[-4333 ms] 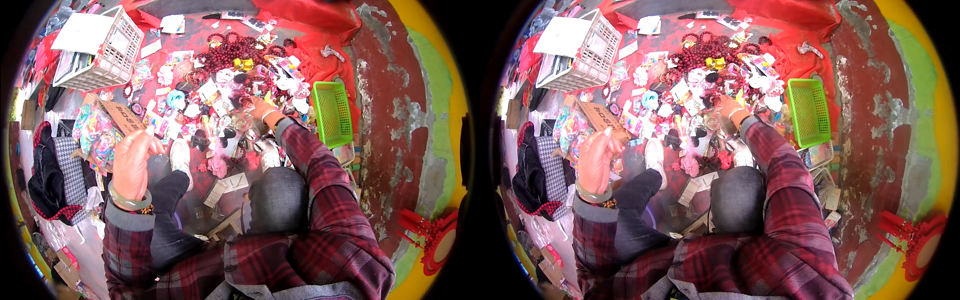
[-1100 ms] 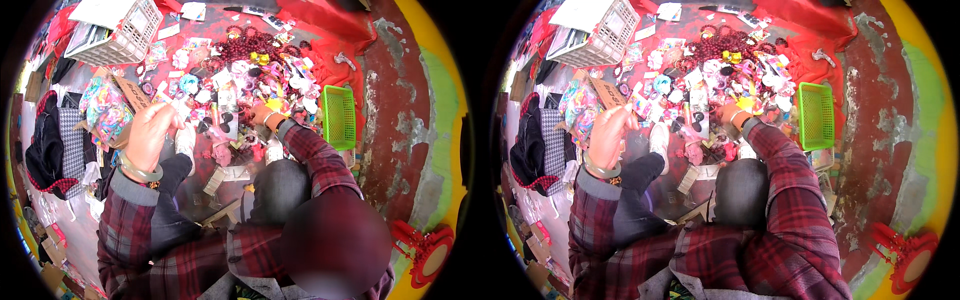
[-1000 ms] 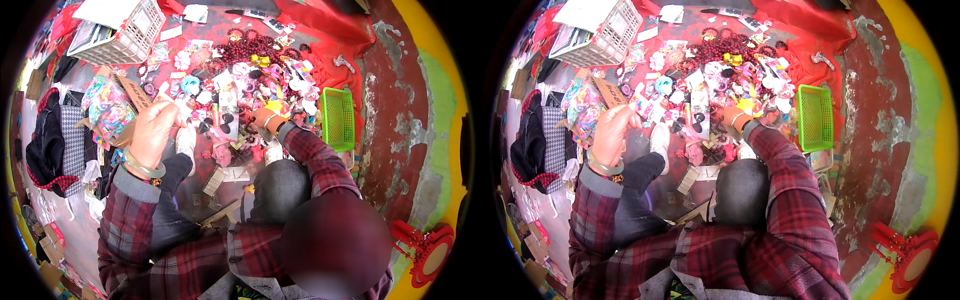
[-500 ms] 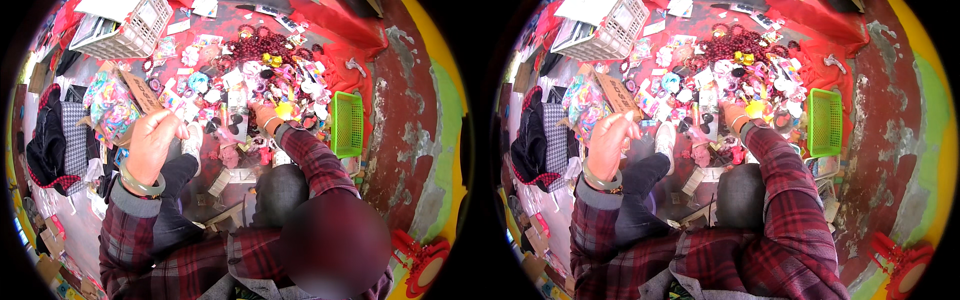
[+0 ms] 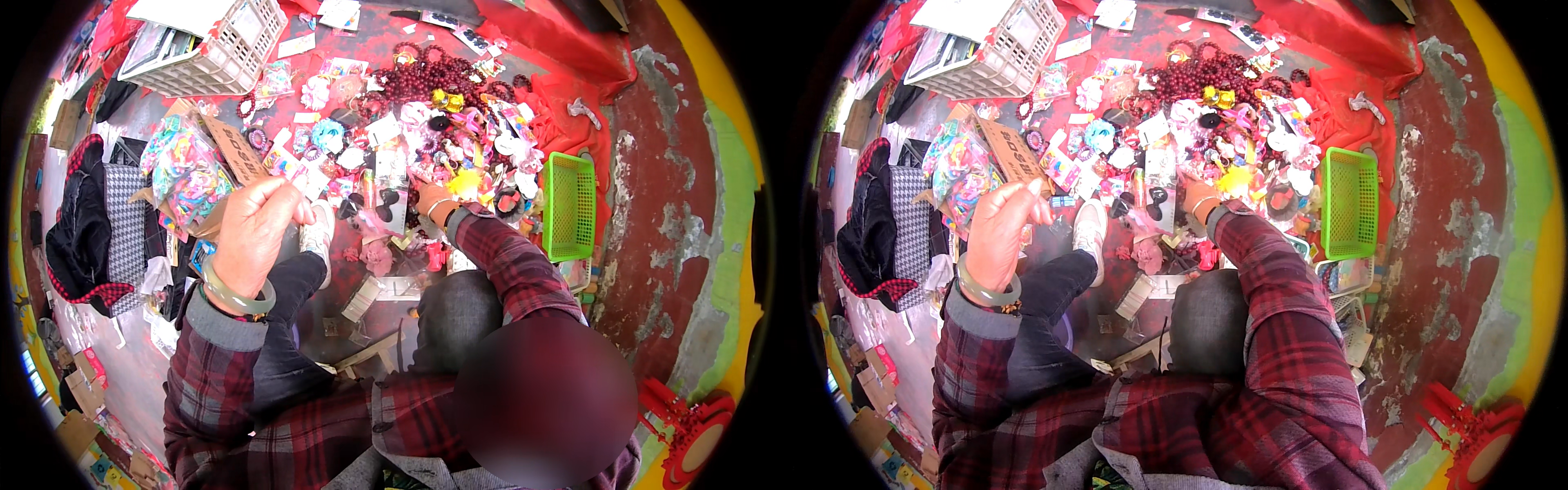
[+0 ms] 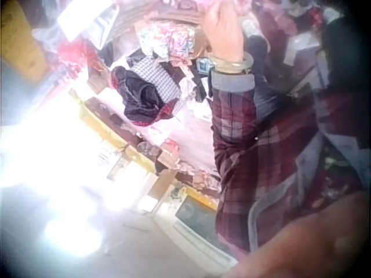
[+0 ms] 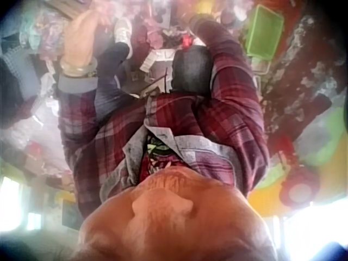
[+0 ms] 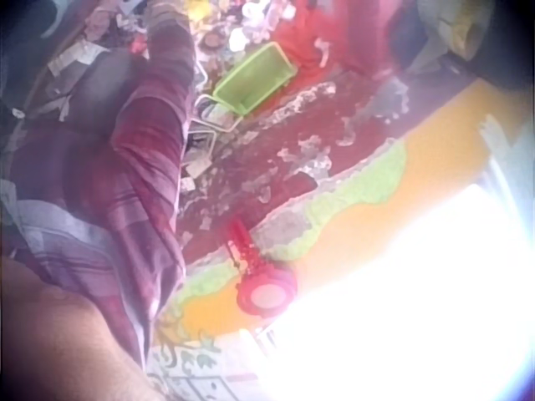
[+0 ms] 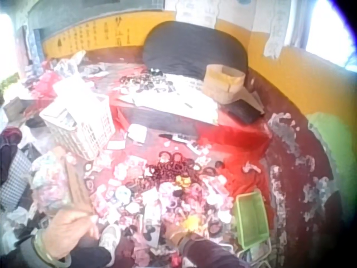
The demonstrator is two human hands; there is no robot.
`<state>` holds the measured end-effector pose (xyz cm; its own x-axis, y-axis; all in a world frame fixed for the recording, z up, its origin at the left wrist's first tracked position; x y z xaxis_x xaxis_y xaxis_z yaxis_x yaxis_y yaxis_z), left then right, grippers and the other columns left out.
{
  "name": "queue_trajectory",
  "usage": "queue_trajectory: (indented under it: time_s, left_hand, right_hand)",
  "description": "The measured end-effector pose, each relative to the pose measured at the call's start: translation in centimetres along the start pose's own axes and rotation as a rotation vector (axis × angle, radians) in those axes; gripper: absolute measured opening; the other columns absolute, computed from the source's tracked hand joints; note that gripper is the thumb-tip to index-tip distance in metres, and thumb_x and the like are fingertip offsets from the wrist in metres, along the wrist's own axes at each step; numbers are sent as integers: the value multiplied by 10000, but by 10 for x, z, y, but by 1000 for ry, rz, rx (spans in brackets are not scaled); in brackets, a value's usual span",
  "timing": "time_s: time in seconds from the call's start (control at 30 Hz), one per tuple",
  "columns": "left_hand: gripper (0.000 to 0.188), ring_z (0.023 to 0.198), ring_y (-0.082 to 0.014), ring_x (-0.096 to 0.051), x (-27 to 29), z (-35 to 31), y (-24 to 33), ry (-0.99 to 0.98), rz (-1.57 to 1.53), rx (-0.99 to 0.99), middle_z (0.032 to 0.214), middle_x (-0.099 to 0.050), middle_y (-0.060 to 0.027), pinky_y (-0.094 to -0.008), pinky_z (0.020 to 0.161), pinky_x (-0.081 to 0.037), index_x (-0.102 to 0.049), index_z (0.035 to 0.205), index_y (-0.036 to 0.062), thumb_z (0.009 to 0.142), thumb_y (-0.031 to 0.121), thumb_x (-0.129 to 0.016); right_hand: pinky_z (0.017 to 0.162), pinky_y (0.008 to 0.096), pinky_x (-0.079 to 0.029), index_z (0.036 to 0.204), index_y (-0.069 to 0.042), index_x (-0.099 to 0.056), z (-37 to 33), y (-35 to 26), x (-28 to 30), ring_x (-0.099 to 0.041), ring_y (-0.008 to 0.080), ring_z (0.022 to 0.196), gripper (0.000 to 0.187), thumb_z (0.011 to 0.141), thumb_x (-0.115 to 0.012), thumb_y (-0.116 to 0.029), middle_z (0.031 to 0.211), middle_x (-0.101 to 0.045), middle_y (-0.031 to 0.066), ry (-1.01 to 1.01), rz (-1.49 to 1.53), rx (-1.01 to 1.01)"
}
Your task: The person sits on the floor and sorts through various small items, including hair accessories and beaded bracelets. They pick up items, wipe some with a cloth, and place them into baskets or plastic bags.
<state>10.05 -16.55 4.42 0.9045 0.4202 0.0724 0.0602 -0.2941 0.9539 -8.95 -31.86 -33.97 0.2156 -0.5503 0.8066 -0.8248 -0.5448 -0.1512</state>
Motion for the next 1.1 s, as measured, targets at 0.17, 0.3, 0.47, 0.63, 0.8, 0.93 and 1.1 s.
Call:
queue_trajectory:
  time_s: [0.17,0.3,0.47,0.63,0.8,0.93,1.1]
  left_hand:
    - [309,608,-114,-488,-7,2,4,-22,48,-37,627,-535,-64,-247,623,-380,-501,620,23,885,180,-466]
    - [308,615,-112,-490,-7,-1,1,-5,41,7,631,-538,-65,-251,626,-378,-500,623,20,885,179,-466]
    - [308,615,-114,-494,-4,4,-6,6,51,12,621,-534,-62,-257,626,-381,-496,621,20,884,179,-473]
    - [309,612,-117,-494,-11,4,-1,-25,51,-17,618,-534,-60,-260,630,-386,-495,620,21,885,178,-475]
    - [313,611,-114,-493,-9,2,-1,-1,27,15,616,-531,-57,-261,630,-393,-494,619,14,886,175,-475]
    - [315,608,-107,-490,-10,2,-3,-23,-11,-42,629,-538,-52,-254,618,-393,-501,624,14,887,184,-474]
    - [316,615,-106,-492,-2,1,-7,-9,38,-3,635,-541,-51,-250,615,-389,-504,626,16,888,190,-473]
  right_hand:
    - [835,353,-451,1097,-72,-535,-1,8,-3,-566,298,981,516,633,-661,-259,1046,-591,152,-112,221,-5]
    - [837,350,-447,1180,-89,-470,-9,3,9,-556,298,998,652,601,-694,-290,1053,-587,149,-65,420,20]
    - [835,356,-450,1206,-97,-473,-2,-5,1,-561,320,978,612,642,-650,-256,1046,-584,183,-130,275,29]
    - [840,350,-448,1091,-94,-579,15,3,-27,-563,319,973,494,648,-609,-311,1063,-583,166,-221,143,26]
    - [865,358,-429,1006,-80,-616,-6,4,-4,-548,313,1000,459,642,-585,-358,1056,-585,167,-210,238,94]
    - [843,341,-435,1106,-93,-575,-11,12,-8,-570,265,938,538,633,-644,-338,1016,-610,115,-301,386,102]
    - [879,342,-414,1044,-128,-606,-17,-10,-4,-542,285,1013,450,655,-619,-354,1075,-590,113,-307,322,173]
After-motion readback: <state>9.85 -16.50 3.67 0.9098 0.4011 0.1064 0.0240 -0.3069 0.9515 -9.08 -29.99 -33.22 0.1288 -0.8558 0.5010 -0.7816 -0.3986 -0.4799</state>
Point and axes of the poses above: each hand's wrist, its own z-axis towards the middle knuckle, its own x-axis out of the back of the hand, y = z × x, the point moved 10 cm from there along z, towards the middle knuckle
